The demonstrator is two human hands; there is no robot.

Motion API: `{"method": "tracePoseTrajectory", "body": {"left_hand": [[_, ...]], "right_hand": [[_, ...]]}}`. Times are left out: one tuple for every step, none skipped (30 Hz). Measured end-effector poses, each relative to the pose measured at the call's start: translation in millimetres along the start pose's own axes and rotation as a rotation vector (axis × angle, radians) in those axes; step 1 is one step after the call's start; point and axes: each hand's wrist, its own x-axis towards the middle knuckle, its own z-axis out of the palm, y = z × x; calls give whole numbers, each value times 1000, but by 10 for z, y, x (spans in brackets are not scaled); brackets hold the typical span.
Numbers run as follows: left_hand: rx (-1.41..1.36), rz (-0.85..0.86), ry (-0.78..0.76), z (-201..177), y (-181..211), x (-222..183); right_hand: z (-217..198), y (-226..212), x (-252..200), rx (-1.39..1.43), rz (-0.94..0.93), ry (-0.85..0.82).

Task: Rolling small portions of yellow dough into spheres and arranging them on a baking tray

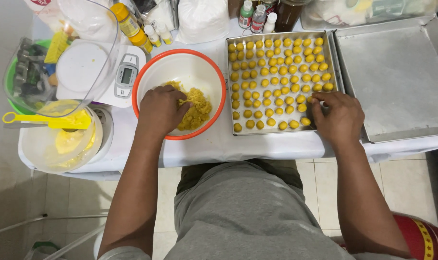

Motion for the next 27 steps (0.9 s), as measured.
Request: {"method": "tracePoseTrajectory", "body": {"left_hand": [[-2, 0, 0, -6, 2, 1], [16, -29, -40, -11, 3, -5], [33, -57, -79, -17, 4, -12], [32, -59, -78, -37, 23, -19], [35, -57, -78, -61, 43, -28], [39, -55, -73, -95, 57, -18], [40, -57, -66, -80, 53, 1], [63, -47, -99, -66, 44, 5], [87, -38, -132, -49, 36, 10], [88, -41, -129, -28, 23, 13], [89, -36, -124, -3, 12, 19], [90, -28, -121, 27, 7, 34], [90, -27, -119, 34, 4, 36], [81, -24, -111, 40, 0, 40], [72, -20, -103, 46, -4, 46], [73, -18, -103, 21, 11, 45], [72, -15, -107, -3, 25, 43], [70, -12, -112, -22, 41, 36], [71, -11, -112, 14, 24, 41], [77, 5, -115, 50, 7, 39], [83, 20, -118, 85, -10, 35], [84, 19, -119, 80, -6, 30], [73, 6, -142, 71, -1, 24], [63, -7, -163, 57, -1, 24], [65, -9, -162, 60, -5, 23], [65, -9, -167, 63, -7, 31], [65, -9, -173, 66, -8, 42]], "right_hand": [[21, 14, -1, -1, 0, -1], [43, 26, -2, -21, -1, 30], [64, 37, -5, -40, -1, 61], [64, 23, -8, -41, -4, 62], [60, 6, -11, -44, 3, 63], [60, -5, 16, -47, 7, 71], [44, -8, 22, -48, 1, 77], [34, -18, 22, -34, 7, 66], [26, -27, 20, -20, 12, 55], [39, -22, 22, -19, 8, 57], [53, -12, 25, -20, 10, 55], [62, 3, 14, -23, 16, 52], [62, 4, 15, -24, 16, 53], [61, 3, 10, -28, 17, 58], [61, 2, 7, -33, 18, 62], [50, -7, 10, -33, 20, 64], [41, -17, 13, -39, 21, 64], [33, -26, 13, -45, 22, 63], [47, -13, 13, -45, 23, 64], [62, -4, 12, -37, 17, 70], [75, 5, 10, -29, 11, 76], [49, -16, 14, -28, 11, 76], [21, -38, 18, -15, 13, 70], [-6, -61, 35, -3, 14, 67], [11, -46, 30, -1, 11, 68], [24, -28, 24, -11, 3, 76], [38, -8, 20, -21, -5, 84]]}}
